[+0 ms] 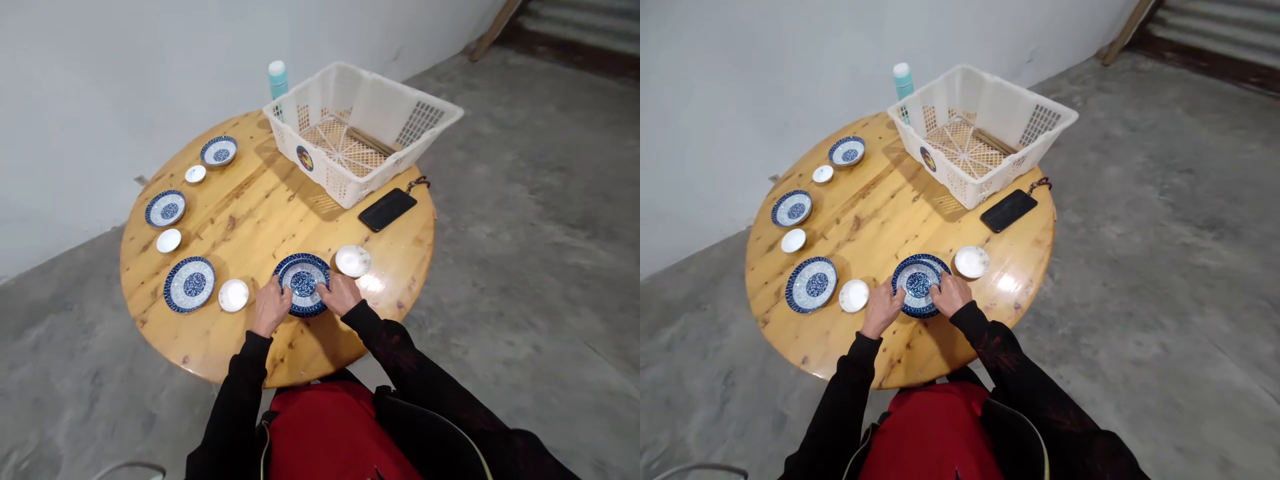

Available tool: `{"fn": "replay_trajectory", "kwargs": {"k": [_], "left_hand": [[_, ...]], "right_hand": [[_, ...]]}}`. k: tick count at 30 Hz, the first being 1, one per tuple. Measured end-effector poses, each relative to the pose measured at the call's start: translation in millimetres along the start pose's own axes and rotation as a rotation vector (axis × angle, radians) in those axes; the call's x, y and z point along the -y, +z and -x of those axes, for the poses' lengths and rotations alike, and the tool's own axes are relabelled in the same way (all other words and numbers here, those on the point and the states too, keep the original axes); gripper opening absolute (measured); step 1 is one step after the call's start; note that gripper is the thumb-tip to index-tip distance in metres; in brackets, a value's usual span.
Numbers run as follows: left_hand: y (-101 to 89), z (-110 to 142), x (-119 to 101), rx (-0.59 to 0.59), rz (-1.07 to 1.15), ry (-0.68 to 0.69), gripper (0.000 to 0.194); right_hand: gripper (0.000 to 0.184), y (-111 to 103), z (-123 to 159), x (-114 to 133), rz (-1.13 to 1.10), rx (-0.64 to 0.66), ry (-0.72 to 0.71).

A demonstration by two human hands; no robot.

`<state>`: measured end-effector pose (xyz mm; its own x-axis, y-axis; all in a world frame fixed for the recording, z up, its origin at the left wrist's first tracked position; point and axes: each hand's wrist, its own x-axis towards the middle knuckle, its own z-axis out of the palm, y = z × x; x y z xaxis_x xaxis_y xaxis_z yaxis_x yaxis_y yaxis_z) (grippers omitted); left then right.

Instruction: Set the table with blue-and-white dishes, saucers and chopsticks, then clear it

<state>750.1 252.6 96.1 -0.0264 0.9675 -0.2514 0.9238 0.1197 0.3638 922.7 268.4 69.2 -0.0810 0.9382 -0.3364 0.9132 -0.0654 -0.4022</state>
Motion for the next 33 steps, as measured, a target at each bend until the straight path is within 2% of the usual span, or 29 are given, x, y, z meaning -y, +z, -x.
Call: {"fn": "replay_trajectory", "kwargs": {"k": [6,14,19,25,28,31,33], "left_hand": [[5.2,-5.4,2.8,0.019,0.016,-0.017,0.025],[13.6,-7.1,8.4,0.027,-0.009,-0.016,0.043],[16.3,-11.2,13.7,-0.004,-0.047,0.015,0.044],[9.9,-16.1,15.0,0.030,-0.106,0.029,0.046],[12.1,-19.4,19.7,0.049,0.033,0.030,0.052],[20.8,-24.3,25.6,0.159,0.345,0.017,0.050],[28.3,-27.3,27.8,0.240,0.581,-0.033,0.050]], "right_hand": [[0.057,2.8,-5.1,0.9,-0.019,0.012,0.007],[0.058,6.4,-13.8,2.8,0.026,0.078,0.027],[0.055,4.7,-16.4,7.5,0.078,0.090,0.035],[0.053,-3.6,-14.6,5.6,0.115,0.109,0.042],[0.056,-4.1,-14.7,-2.6,0.049,0.064,0.048],[0.051,4.9,-17.6,-11.7,-0.137,0.057,0.054],[0.046,15.1,-18.8,-15.1,-0.348,0.088,0.079]]}}
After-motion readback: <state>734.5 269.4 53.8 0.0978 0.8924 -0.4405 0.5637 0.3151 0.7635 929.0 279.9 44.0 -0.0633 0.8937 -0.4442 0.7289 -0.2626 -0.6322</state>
